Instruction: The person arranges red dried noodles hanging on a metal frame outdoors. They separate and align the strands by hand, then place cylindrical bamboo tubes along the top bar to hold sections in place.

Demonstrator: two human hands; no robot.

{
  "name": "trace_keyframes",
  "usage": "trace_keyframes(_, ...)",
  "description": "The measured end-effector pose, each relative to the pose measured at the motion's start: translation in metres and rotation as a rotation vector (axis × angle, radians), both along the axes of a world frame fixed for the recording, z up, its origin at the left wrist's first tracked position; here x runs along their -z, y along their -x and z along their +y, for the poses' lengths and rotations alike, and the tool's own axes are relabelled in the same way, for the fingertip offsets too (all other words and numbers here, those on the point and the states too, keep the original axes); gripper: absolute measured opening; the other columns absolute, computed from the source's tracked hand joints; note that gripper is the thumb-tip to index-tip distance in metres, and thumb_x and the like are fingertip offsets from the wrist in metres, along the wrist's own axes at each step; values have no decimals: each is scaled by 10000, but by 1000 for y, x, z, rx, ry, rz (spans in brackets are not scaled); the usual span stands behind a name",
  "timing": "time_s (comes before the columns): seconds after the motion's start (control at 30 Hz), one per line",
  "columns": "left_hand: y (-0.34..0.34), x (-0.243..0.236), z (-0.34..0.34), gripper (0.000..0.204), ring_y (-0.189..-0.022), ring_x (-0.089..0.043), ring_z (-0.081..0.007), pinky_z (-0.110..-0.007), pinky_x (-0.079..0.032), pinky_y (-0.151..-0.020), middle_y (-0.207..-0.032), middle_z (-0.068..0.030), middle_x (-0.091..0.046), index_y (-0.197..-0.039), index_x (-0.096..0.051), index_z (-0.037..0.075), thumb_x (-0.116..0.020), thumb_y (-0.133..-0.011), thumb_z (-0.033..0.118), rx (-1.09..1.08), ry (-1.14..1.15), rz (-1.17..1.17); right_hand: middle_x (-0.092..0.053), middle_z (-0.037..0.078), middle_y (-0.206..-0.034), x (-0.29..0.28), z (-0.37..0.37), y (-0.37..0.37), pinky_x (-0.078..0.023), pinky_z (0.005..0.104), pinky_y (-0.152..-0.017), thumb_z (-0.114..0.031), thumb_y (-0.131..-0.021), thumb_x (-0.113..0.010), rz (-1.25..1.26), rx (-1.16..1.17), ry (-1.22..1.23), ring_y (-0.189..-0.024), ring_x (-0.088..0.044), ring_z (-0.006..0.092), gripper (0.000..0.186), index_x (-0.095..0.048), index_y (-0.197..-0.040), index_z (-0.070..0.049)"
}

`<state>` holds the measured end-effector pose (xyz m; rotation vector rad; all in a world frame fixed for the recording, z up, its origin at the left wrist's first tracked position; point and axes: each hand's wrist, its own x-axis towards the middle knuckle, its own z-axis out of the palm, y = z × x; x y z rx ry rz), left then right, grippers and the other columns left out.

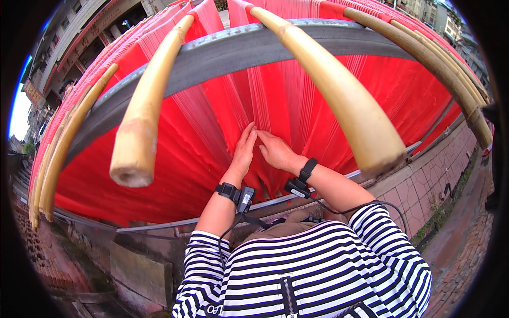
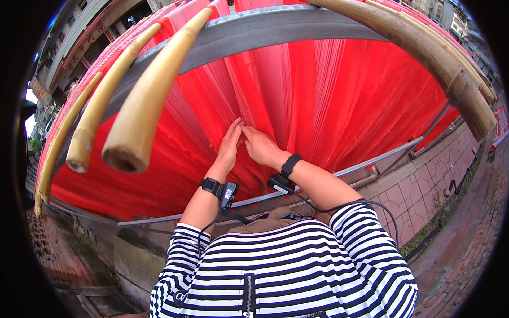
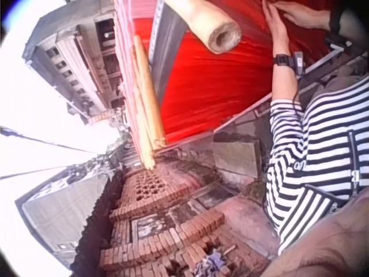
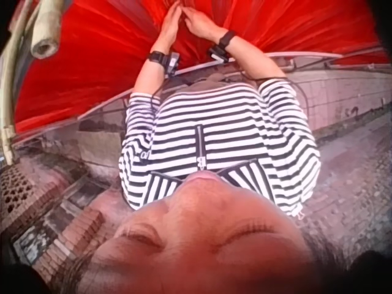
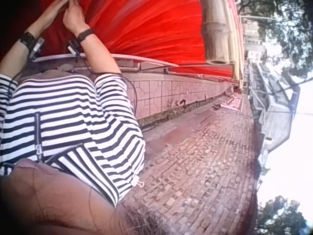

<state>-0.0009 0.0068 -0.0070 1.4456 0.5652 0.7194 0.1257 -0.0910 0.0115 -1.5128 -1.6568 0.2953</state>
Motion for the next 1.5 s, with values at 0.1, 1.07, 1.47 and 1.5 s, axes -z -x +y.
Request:
trace_keyframes(0.1, 1, -1, 0, 610, -1424, -370, -229, -374, -317, -1134, -1535, -118, -439, -1542, -384, 92, -483, -1055, 445, -35, -16, 0, -529, 286, -1360, 8, 3, 4, -465, 458, -1053, -3, -906, -525, 36, 1, 81, -1240, -541, 445, 502, -446, -1400, 39)
trace_keyframes(1.07, 5, -5, -8, 698, -1488, -284, -260, -399, -235, -1197, -1609, -144, -321, -1581, -277, 75, -459, -1053, 493, -109, -28, -49, -307, 285, -1573, 42, 40, 12, -536, 491, -923, 9, -870, -486, -158, 134, 64, -1151, -616, 450, 620, -346, -1473, 52)
trace_keyframes(1.47, 1, 17, 11, 738, -1457, -335, -267, -447, -246, -1173, -1609, -86, -345, -1604, -242, 162, -466, -1027, 564, -63, -5, 23, -292, 257, -1591, 43, 23, -25, -550, 483, -878, 0, -843, -523, -329, 227, 158, -1070, -655, 432, 640, -374, -1465, 42)
trace_keyframes(1.5, 1, 18, 10, 738, -1458, -335, -270, -448, -246, -1174, -1609, -88, -345, -1604, -240, 161, -467, -1027, 561, -59, -9, 20, -282, 258, -1596, 44, 22, -27, -545, 482, -891, -8, -846, -528, -325, 228, 177, -1083, -649, 437, 646, -365, -1469, 42)
